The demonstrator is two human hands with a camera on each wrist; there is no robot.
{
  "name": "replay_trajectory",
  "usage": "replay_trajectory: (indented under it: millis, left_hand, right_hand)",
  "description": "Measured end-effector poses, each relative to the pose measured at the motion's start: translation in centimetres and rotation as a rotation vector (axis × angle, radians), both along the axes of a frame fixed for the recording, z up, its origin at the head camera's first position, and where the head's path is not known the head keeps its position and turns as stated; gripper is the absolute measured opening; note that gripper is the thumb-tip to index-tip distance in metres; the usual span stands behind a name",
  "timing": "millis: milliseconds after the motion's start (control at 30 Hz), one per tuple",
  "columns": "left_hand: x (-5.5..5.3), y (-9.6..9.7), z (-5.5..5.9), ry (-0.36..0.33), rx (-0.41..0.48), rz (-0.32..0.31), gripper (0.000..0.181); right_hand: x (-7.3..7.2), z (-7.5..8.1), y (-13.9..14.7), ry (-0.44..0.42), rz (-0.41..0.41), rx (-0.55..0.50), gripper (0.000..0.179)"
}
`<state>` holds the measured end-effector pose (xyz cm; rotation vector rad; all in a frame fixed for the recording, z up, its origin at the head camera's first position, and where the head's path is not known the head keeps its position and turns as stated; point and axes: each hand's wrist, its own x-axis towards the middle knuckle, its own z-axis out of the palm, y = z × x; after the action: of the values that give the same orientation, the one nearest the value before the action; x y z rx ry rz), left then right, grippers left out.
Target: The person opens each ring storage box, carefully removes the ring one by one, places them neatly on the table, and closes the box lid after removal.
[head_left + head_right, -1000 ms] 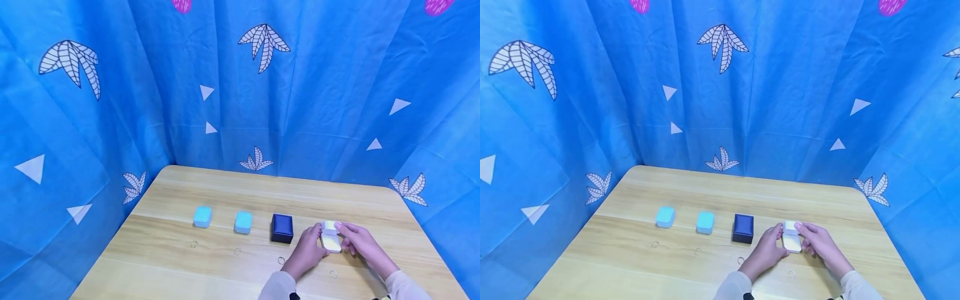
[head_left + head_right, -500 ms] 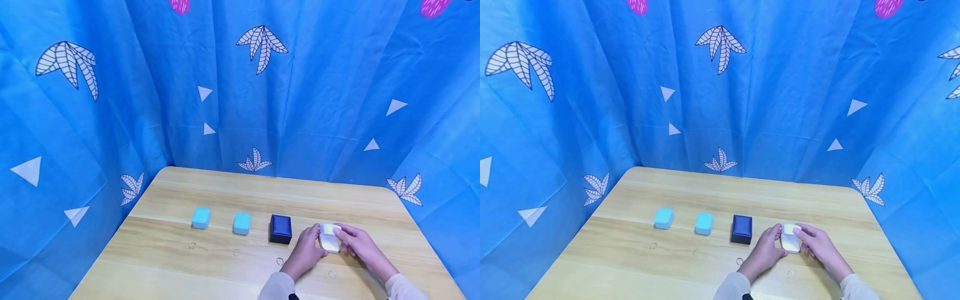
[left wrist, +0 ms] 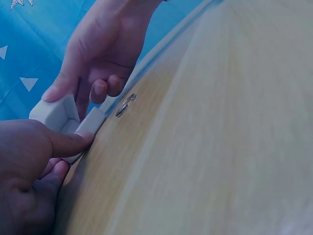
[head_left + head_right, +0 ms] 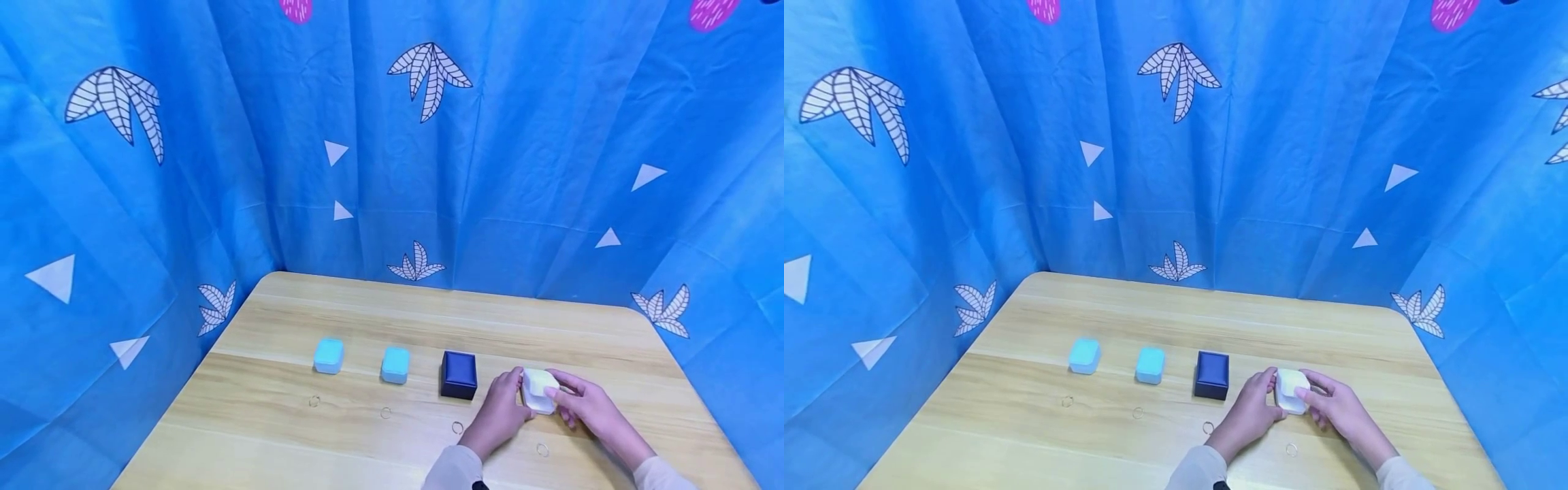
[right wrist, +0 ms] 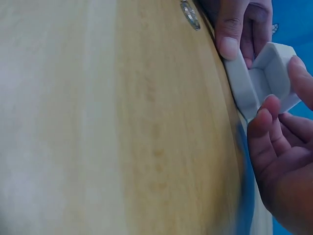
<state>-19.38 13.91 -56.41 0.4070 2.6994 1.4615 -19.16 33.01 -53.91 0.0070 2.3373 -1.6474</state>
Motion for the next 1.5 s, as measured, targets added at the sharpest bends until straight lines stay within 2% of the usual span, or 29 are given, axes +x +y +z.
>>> replay_trajectory:
  millis: [267, 633, 767, 1000, 1133, 1267, 1333, 1400, 1500]
  left_hand:
    - [0.0, 0.1, 0.0, -0.005, 0.001, 0.0, 0.072]
    - [0.0, 0.0, 0.0, -0.018, 0.003, 0.004, 0.076]
    - [-0.2, 0.0, 0.0, -0.019, 0.007, 0.005, 0.078]
    - [0.1, 0.4, 0.3, -0.084, 0.064, -0.013, 0.085]
    - [0.3, 0.5, 0.8, -0.086, 0.025, -0.032, 0.093]
    - [0.6, 0.1, 2.0, -0.124, 0.026, -0.059, 0.098]
    - [0.5, -0.3, 3.2, -0.136, 0.046, -0.073, 0.096]
    - [0.3, -0.9, 4.7, -0.132, 0.058, -0.083, 0.091]
    - [-0.5, -1.9, 7.3, -0.085, 0.054, -0.1, 0.083]
  right_hand:
    - [0.3, -0.8, 0.8, -0.009, 0.104, -0.014, 0.078]
    - [0.5, -0.6, 0.5, -0.01, 0.134, -0.034, 0.08]
    - [0.3, -0.5, 0.5, 0.019, 0.16, -0.04, 0.079]
    - [0.6, -0.7, 0.8, 0.056, 0.171, -0.042, 0.076]
    - [0.6, -0.8, 1.0, 0.067, 0.189, -0.063, 0.074]
    - [0.7, -0.4, 1.0, 0.075, 0.212, -0.076, 0.065]
    - [0.6, 0.1, 0.8, 0.131, 0.204, -0.03, 0.056]
    - [0.5, 0.8, 0.4, 0.213, 0.158, 0.051, 0.049]
    - [0.2, 2.2, -0.4, 0.352, 0.083, 0.209, 0.046]
